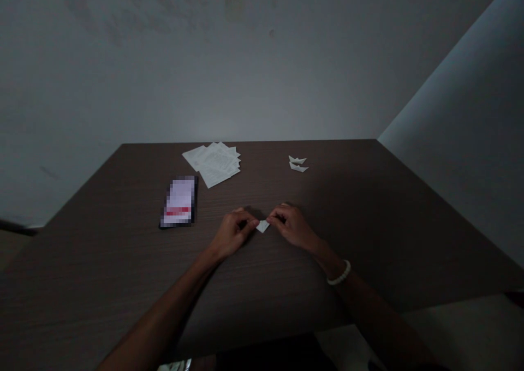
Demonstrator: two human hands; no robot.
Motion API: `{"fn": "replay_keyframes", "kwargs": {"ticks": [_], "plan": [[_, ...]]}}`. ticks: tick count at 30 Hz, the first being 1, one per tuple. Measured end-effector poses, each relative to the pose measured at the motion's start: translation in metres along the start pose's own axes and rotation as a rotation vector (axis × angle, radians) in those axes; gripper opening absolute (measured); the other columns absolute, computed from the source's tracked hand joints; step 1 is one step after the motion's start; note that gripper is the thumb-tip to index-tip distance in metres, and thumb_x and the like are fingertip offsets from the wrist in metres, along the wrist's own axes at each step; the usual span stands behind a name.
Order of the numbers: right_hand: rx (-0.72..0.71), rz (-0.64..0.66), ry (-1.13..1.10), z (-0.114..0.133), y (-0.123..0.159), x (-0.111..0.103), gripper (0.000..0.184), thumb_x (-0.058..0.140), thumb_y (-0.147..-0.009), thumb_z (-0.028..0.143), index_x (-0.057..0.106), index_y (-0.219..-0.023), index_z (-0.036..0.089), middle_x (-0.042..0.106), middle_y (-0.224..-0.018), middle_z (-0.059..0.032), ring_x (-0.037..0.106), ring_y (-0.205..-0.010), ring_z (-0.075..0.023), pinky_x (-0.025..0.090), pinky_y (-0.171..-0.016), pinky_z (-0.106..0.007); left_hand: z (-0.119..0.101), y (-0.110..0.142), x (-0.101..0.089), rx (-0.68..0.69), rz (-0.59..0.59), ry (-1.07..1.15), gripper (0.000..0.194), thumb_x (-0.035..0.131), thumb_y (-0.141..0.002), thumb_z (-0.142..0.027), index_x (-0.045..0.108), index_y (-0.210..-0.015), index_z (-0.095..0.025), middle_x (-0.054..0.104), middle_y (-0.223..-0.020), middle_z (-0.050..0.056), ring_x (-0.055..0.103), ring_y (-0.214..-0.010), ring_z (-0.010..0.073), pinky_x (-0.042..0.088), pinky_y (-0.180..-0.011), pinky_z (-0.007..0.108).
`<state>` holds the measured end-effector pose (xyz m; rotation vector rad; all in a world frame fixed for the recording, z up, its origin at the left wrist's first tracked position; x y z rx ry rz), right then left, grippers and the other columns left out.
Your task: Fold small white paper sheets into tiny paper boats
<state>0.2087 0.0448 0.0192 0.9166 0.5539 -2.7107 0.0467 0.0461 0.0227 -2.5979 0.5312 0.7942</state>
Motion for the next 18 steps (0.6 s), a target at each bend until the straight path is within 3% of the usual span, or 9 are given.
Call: {"fn": "replay_keyframes", "kwargs": {"ticks": [4,11,18], "plan": [[0.008,-0.026,0.017,-0.003,0.000,-0.001,0.019,0.062,-0.088,0.022,0.063,-0.069,0.020,0.063,-0.067,0.0021,0.053,-0.067,-0.0131,0.039,-0.069,-0.027,0.003,0.001,-0.003,-0.027,-0.043,-0.019,0.032,0.059,-0.089,-0.039,0.067,-0.069,-0.015,0.062,-0.068,0.003,0.054,-0.065,0.0147,0.040,-0.062,0.027],[-0.079,-0.045,-0.007,0.010,0.002,-0.001,0.011,0.064,-0.085,0.025,0.066,-0.076,0.021,0.068,-0.075,0.0000,0.055,-0.070,-0.0139,0.042,-0.070,-0.028,-0.007,0.000,-0.003,0.083,-0.041,-0.019,0.038,0.054,-0.093,-0.040,0.067,-0.068,-0.016,0.060,-0.063,0.002,0.052,-0.064,0.0146,0.040,-0.064,0.028],[-0.129,-0.040,0.001,0.013,0.003,0.004,0.009,0.064,-0.084,0.023,0.066,-0.075,0.022,0.067,-0.073,0.0006,0.055,-0.068,-0.0139,0.042,-0.074,-0.030,-0.015,0.001,0.001,0.187,-0.067,-0.048,0.027,0.054,-0.093,-0.036,0.068,-0.080,-0.017,0.066,-0.075,0.004,0.056,-0.072,0.0165,0.043,-0.072,0.031]]}}
Point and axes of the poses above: each hand's wrist, its own y-axis away from the middle knuckle, its own x-axis out of the palm, z = x × y, the point moved 6 cm from there along -y, towards the middle knuckle
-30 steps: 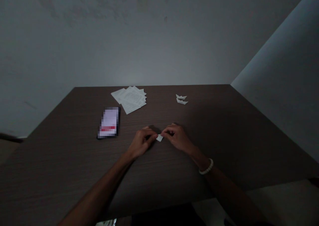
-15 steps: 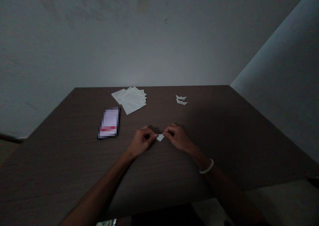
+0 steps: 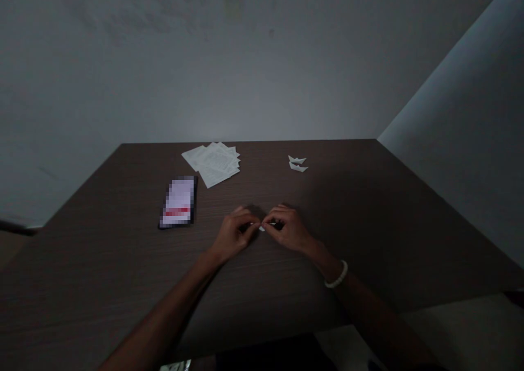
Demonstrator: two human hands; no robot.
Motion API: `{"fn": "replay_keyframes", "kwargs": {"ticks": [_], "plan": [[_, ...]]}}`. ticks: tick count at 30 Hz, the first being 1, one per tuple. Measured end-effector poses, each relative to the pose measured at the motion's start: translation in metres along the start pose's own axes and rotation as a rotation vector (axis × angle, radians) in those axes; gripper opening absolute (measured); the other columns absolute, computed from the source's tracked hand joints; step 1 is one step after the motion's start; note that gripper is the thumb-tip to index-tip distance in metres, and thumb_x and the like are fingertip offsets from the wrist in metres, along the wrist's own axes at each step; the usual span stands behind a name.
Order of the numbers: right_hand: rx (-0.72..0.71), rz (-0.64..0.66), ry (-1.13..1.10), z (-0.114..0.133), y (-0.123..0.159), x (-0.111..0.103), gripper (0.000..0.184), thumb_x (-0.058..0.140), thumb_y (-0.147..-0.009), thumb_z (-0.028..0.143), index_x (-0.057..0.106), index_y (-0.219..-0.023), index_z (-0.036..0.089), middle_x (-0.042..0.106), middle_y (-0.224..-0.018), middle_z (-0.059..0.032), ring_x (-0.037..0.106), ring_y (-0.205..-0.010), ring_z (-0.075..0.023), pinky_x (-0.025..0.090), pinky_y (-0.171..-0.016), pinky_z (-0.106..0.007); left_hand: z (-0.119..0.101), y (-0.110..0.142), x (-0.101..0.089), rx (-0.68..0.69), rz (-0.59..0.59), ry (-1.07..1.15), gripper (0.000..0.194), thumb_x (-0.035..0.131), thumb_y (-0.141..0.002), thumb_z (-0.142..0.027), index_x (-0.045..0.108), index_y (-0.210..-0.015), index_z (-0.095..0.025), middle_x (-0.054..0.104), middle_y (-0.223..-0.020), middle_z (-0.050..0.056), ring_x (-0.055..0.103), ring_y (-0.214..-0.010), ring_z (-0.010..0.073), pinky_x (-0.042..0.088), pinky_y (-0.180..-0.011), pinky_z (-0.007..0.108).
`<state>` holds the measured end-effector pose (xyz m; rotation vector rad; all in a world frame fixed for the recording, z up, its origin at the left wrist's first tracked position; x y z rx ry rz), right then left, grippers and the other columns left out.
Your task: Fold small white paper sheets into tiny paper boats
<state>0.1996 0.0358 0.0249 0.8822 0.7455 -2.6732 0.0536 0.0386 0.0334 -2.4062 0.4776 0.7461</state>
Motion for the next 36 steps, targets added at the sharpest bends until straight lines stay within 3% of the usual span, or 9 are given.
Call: {"fn": "replay_keyframes", "kwargs": {"ticks": [9,15,19,23,25,31,36], "plan": [[-0.058,-0.092,0.138,0.008,0.000,-0.006,0.007,0.064,-0.077,0.017,0.064,-0.072,0.021,0.067,-0.074,0.0008,0.058,-0.070,-0.0140,0.043,-0.078,-0.030,-0.003,0.002,-0.001,0.027,-0.052,-0.053,0.023,0.054,-0.092,-0.029,0.068,-0.078,-0.016,0.066,-0.075,0.005,0.056,-0.073,0.0170,0.044,-0.071,0.031],[-0.034,-0.176,0.242,-0.001,0.001,-0.019,0.008,0.065,-0.073,0.013,0.065,-0.069,0.021,0.066,-0.073,-0.0006,0.058,-0.072,-0.0155,0.043,-0.072,-0.029,-0.003,0.002,-0.006,0.038,-0.084,-0.079,0.020,0.054,-0.091,-0.024,0.067,-0.078,-0.016,0.066,-0.075,0.005,0.057,-0.073,0.0170,0.044,-0.070,0.030],[-0.033,-0.245,0.199,-0.005,0.002,-0.029,0.011,0.063,-0.074,0.010,0.066,-0.072,0.020,0.066,-0.074,-0.0018,0.059,-0.072,-0.0154,0.045,-0.071,-0.028,-0.004,0.002,-0.013,0.037,-0.145,-0.080,0.017,0.056,-0.090,-0.023,0.065,-0.077,-0.016,0.067,-0.075,0.005,0.056,-0.072,0.0169,0.044,-0.069,0.030],[-0.064,-0.161,0.096,0.002,0.001,-0.020,0.011,0.067,-0.080,0.020,0.069,-0.092,0.021,0.069,-0.088,-0.0036,0.061,-0.079,-0.0160,0.047,-0.076,-0.030,-0.008,0.001,-0.011,0.055,-0.132,-0.085,0.019,0.054,-0.091,-0.024,0.064,-0.077,-0.017,0.066,-0.074,0.004,0.056,-0.071,0.0167,0.044,-0.069,0.030],[-0.099,-0.105,0.072,0.007,0.001,-0.012,0.003,0.066,-0.084,0.022,0.069,-0.085,0.021,0.070,-0.084,-0.0024,0.061,-0.078,-0.0153,0.046,-0.078,-0.031,-0.010,0.001,-0.010,0.072,-0.130,-0.080,0.019,0.053,-0.091,-0.024,0.064,-0.077,-0.017,0.066,-0.075,0.004,0.057,-0.072,0.0166,0.044,-0.070,0.030],[-0.134,-0.070,0.050,0.012,0.001,-0.005,0.010,0.063,-0.088,0.023,0.067,-0.079,0.019,0.069,-0.078,-0.0018,0.059,-0.074,-0.0146,0.045,-0.075,-0.029,-0.014,0.003,-0.008,0.126,-0.150,-0.093,0.009,0.057,-0.087,-0.019,0.065,-0.084,-0.016,0.066,-0.080,0.005,0.057,-0.077,0.0168,0.045,-0.074,0.031],[-0.170,-0.052,0.058,0.015,0.002,-0.004,0.011,0.061,-0.089,0.022,0.066,-0.080,0.019,0.069,-0.080,-0.0023,0.059,-0.076,-0.0152,0.044,-0.077,-0.030,-0.015,0.003,-0.006,0.126,-0.162,-0.118,0.010,0.057,-0.084,-0.019,0.062,-0.075,-0.017,0.064,-0.072,0.004,0.055,-0.071,0.0162,0.044,-0.070,0.031]]}}
Point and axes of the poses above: each hand's wrist, its own y-axis away from the middle knuckle, its own x-axis out of the palm, z = x × y, the point moved 6 cm from there along -y, towards the middle knuckle
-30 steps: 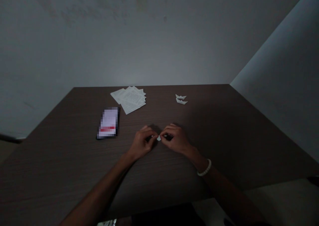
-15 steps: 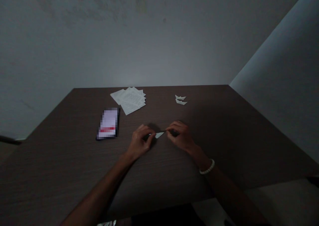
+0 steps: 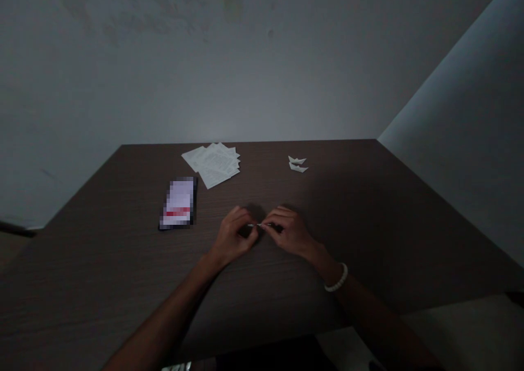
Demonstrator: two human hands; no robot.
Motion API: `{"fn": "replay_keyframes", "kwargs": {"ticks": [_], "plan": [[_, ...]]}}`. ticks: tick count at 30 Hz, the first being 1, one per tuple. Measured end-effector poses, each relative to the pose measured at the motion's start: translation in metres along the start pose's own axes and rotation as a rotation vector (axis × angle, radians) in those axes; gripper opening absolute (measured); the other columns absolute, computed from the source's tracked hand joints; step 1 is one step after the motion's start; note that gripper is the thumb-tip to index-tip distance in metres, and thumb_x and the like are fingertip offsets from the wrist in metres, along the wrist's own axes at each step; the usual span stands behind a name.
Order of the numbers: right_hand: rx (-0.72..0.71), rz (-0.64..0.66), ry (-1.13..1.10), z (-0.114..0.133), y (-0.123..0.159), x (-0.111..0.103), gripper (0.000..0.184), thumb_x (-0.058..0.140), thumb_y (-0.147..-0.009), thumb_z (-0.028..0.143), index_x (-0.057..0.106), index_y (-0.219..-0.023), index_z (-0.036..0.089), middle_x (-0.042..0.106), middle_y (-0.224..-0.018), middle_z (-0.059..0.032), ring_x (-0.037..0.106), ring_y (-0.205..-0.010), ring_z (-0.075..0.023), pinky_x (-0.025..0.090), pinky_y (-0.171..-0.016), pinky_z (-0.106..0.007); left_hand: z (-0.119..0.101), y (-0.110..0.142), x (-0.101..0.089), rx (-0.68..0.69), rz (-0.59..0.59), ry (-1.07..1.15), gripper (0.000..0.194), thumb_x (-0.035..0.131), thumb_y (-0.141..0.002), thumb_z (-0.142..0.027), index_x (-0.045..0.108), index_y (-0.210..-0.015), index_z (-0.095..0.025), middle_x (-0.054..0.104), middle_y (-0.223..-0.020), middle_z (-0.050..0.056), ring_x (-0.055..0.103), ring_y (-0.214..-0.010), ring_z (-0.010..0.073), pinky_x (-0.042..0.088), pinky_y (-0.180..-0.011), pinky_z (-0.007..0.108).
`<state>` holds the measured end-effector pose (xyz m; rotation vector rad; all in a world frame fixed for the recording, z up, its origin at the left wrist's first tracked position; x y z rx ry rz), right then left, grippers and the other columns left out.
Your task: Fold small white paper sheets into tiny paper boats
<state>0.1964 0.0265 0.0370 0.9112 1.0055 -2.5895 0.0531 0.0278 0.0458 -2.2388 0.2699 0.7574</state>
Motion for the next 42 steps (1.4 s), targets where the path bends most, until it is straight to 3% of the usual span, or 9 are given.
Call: {"fn": "replay_keyframes", "kwargs": {"ticks": [16,20,24,27,33,42], "plan": [[0.054,-0.028,0.039,-0.015,0.002,-0.007,0.009,0.065,-0.087,0.020,0.070,-0.079,0.021,0.070,-0.078,-0.0018,0.058,-0.072,-0.0150,0.044,-0.073,-0.031,0.013,-0.002,-0.009,-0.049,-0.014,0.014,0.010,0.061,-0.077,-0.015,0.060,-0.067,-0.018,0.064,-0.069,0.002,0.055,-0.068,0.0154,0.043,-0.065,0.028],[0.087,-0.028,0.025,-0.018,0.002,-0.007,0.010,0.064,-0.087,0.020,0.071,-0.080,0.021,0.070,-0.079,-0.0020,0.059,-0.071,-0.0146,0.044,-0.072,-0.030,0.018,-0.001,-0.009,-0.126,-0.002,0.039,0.008,0.059,-0.078,-0.016,0.062,-0.070,-0.017,0.065,-0.072,0.003,0.057,-0.070,0.0154,0.044,-0.067,0.028],[0.126,-0.040,0.021,-0.019,0.002,-0.005,0.008,0.065,-0.087,0.022,0.072,-0.083,0.021,0.070,-0.077,-0.0017,0.057,-0.067,-0.0137,0.043,-0.068,-0.029,0.027,0.003,-0.006,-0.330,0.015,0.128,0.014,0.057,-0.083,-0.023,0.069,-0.084,-0.015,0.068,-0.074,0.003,0.059,-0.064,0.0137,0.045,-0.061,0.025],[0.126,-0.038,0.005,-0.017,0.002,-0.003,0.009,0.065,-0.087,0.023,0.074,-0.087,0.022,0.071,-0.077,-0.0014,0.056,-0.067,-0.0132,0.043,-0.067,-0.028,0.030,0.004,-0.001,-0.438,0.053,0.206,0.020,0.058,-0.086,-0.029,0.071,-0.083,-0.014,0.069,-0.072,0.003,0.061,-0.062,0.0137,0.046,-0.059,0.024],[0.167,-0.042,-0.033,-0.013,0.001,-0.003,0.012,0.064,-0.088,0.025,0.075,-0.087,0.022,0.070,-0.072,-0.0007,0.055,-0.062,-0.0123,0.042,-0.064,-0.027,0.031,0.004,-0.001,-0.478,0.007,0.236,0.022,0.061,-0.085,-0.033,0.072,-0.078,-0.015,0.070,-0.071,0.003,0.062,-0.063,0.0146,0.049,-0.060,0.025],[0.338,-0.040,-0.177,-0.015,0.000,-0.004,0.013,0.064,-0.083,0.022,0.075,-0.077,0.020,0.072,-0.071,-0.0018,0.060,-0.061,-0.0122,0.043,-0.059,-0.025,0.038,0.009,0.006,-0.481,0.026,0.280,0.019,0.065,-0.083,-0.033,0.073,-0.086,-0.016,0.072,-0.077,0.004,0.064,-0.070,0.0150,0.050,-0.066,0.026]]}}
Point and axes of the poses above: each hand's wrist, its own y-axis away from the middle knuckle, its own x-axis out of the palm, z = x × y, the point moved 6 cm from there along -y, towards the middle knuckle
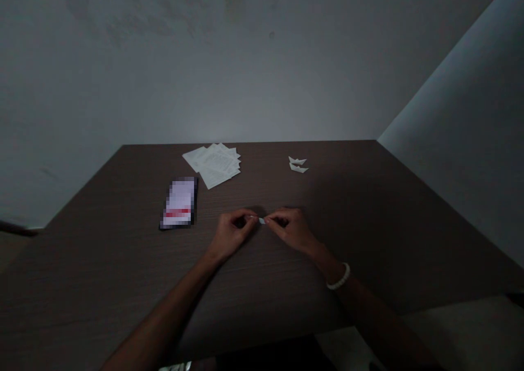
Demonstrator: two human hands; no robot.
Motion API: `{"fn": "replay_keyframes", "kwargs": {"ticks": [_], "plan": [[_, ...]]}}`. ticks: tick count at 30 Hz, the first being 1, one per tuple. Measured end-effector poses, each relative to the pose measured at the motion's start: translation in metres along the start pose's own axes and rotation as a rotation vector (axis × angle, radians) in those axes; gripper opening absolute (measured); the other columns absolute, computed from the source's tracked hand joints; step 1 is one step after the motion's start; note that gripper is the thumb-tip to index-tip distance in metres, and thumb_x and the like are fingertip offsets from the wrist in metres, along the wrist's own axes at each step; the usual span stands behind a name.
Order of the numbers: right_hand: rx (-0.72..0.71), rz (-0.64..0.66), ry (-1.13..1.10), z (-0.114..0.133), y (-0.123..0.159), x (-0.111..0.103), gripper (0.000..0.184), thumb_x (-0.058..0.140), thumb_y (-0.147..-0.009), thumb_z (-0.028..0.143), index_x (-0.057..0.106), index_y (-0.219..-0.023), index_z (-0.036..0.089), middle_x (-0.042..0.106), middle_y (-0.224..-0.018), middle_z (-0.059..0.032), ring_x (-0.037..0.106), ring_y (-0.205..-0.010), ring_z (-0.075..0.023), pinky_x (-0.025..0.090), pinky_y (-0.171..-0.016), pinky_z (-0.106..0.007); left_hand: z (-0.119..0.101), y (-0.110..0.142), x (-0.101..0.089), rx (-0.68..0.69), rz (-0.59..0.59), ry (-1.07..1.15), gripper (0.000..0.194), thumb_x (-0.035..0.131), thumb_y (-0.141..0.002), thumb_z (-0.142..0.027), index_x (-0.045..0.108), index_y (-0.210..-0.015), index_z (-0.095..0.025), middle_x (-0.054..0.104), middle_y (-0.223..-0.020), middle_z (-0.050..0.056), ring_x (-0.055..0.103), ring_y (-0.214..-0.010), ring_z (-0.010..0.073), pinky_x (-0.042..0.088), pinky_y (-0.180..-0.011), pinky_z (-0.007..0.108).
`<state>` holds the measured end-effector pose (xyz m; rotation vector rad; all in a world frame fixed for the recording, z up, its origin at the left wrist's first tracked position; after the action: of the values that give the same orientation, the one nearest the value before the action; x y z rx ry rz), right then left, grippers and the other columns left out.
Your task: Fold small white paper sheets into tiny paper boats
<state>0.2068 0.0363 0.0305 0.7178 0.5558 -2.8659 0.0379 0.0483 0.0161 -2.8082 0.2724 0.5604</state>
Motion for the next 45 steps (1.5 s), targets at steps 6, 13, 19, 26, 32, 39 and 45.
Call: {"fn": "replay_keyframes", "kwargs": {"ticks": [6,13,19,26,32,39,45], "plan": [[0.045,0.031,-0.053,-0.003,0.000,0.003,0.011,0.065,-0.081,0.022,0.075,-0.080,0.019,0.073,-0.072,-0.0017,0.059,-0.058,-0.0116,0.042,-0.056,-0.024,-0.001,-0.001,0.002,-0.036,0.006,0.089,0.021,0.068,-0.080,-0.034,0.073,-0.088,-0.015,0.070,-0.074,0.004,0.063,-0.065,0.0149,0.049,-0.061,0.025],[0.066,0.018,-0.064,-0.010,0.001,0.006,0.010,0.067,-0.080,0.024,0.075,-0.081,0.019,0.070,-0.069,-0.0009,0.055,-0.057,-0.0112,0.041,-0.054,-0.024,-0.005,-0.002,0.003,-0.014,-0.007,0.101,0.018,0.066,-0.080,-0.031,0.074,-0.086,-0.016,0.072,-0.080,0.005,0.065,-0.072,0.0168,0.051,-0.067,0.028],[0.068,0.001,-0.047,-0.011,0.002,0.006,0.009,0.069,-0.079,0.026,0.076,-0.081,0.020,0.069,-0.067,-0.0002,0.054,-0.055,-0.0110,0.041,-0.053,-0.024,-0.004,-0.003,0.002,0.008,-0.039,0.054,0.015,0.063,-0.080,-0.027,0.074,-0.083,-0.017,0.073,-0.082,0.005,0.066,-0.074,0.0173,0.050,-0.068,0.027],[0.051,-0.035,-0.007,-0.009,0.001,0.004,0.008,0.069,-0.077,0.025,0.076,-0.079,0.021,0.067,-0.063,0.0003,0.050,-0.054,-0.0108,0.038,-0.052,-0.024,-0.007,-0.003,0.001,-0.005,-0.021,0.071,0.017,0.064,-0.080,-0.029,0.074,-0.084,-0.016,0.073,-0.084,0.006,0.067,-0.077,0.0187,0.051,-0.071,0.030],[0.042,-0.033,0.020,-0.010,0.001,0.005,0.008,0.070,-0.077,0.026,0.076,-0.079,0.021,0.065,-0.062,0.0008,0.047,-0.054,-0.0104,0.037,-0.053,-0.025,-0.006,-0.003,0.001,-0.009,-0.026,0.092,0.020,0.065,-0.080,-0.033,0.074,-0.084,-0.016,0.073,-0.084,0.006,0.066,-0.074,0.0182,0.050,-0.068,0.028],[0.029,-0.039,0.020,-0.013,0.002,0.006,0.010,0.071,-0.077,0.029,0.076,-0.082,0.022,0.063,-0.061,0.0007,0.046,-0.054,-0.0109,0.037,-0.053,-0.025,-0.008,-0.004,0.002,0.007,-0.023,0.135,0.018,0.066,-0.079,-0.032,0.074,-0.083,-0.016,0.072,-0.082,0.006,0.064,-0.074,0.0174,0.049,-0.068,0.028],[0.036,-0.038,-0.001,-0.013,0.002,0.006,0.010,0.071,-0.077,0.028,0.076,-0.082,0.021,0.063,-0.062,0.0005,0.046,-0.054,-0.0109,0.037,-0.053,-0.025,-0.010,-0.003,0.002,0.006,0.000,0.138,0.018,0.065,-0.080,-0.030,0.074,-0.085,-0.015,0.071,-0.083,0.006,0.064,-0.075,0.0174,0.048,-0.069,0.028]]}}
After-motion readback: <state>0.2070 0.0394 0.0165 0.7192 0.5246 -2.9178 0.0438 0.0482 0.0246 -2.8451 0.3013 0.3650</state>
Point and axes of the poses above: each hand's wrist, its own y-axis away from the middle knuckle, its own x-axis out of the palm, z = x × y, the point moved 6 cm from there along -y, towards the middle knuckle
